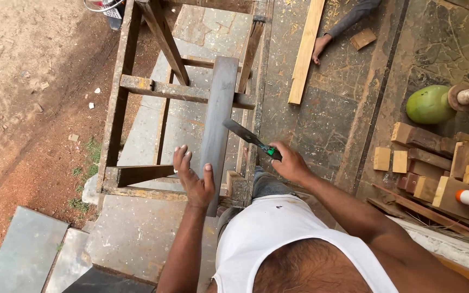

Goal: Use a hand scraper to smooth the surface of a wood piece.

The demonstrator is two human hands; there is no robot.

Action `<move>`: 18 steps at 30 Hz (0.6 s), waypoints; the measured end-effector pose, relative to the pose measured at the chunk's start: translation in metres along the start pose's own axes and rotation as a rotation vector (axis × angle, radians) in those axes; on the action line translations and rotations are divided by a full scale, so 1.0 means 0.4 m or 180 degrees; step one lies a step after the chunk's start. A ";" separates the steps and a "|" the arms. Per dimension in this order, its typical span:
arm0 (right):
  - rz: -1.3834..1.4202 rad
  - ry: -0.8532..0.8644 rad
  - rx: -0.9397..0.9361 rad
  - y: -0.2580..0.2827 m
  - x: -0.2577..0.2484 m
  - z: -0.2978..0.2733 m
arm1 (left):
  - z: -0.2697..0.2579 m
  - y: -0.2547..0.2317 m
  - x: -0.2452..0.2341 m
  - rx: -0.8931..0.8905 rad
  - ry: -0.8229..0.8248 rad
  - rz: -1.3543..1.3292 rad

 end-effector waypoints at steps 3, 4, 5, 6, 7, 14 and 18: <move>0.1053 0.0121 -0.0343 0.108 -0.025 -0.052 | -0.072 0.013 -0.058 -0.0142 -0.0060 0.0167; 0.1054 0.0122 -0.0365 0.137 -0.039 -0.046 | -0.066 0.008 -0.056 -0.0132 -0.0077 0.0175; 0.1341 0.0110 -0.0438 0.167 -0.048 -0.052 | -0.074 0.004 -0.058 -0.0189 -0.0034 0.0135; 0.1628 0.0097 -0.0507 0.195 -0.057 -0.058 | -0.081 0.002 -0.059 -0.0246 0.0008 0.0095; 0.1650 0.0113 -0.0500 0.210 -0.060 -0.072 | -0.088 -0.012 -0.065 -0.0253 0.0020 0.0119; 0.1965 -0.0062 -0.1207 0.332 -0.207 -0.145 | -0.009 -0.120 -0.094 -0.0099 0.0301 -0.0224; 0.2612 0.0112 -0.1528 0.427 -0.279 -0.225 | 0.017 -0.151 -0.090 0.0055 0.0414 -0.0151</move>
Point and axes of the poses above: each hand's wrist, its own z-axis towards the middle knuckle, its own x-axis out of the palm, y = z × x, the point moved 9 cm from there along z, towards the middle knuckle, and after that the axes turned 12 degrees about z, right-handed, at the moved point
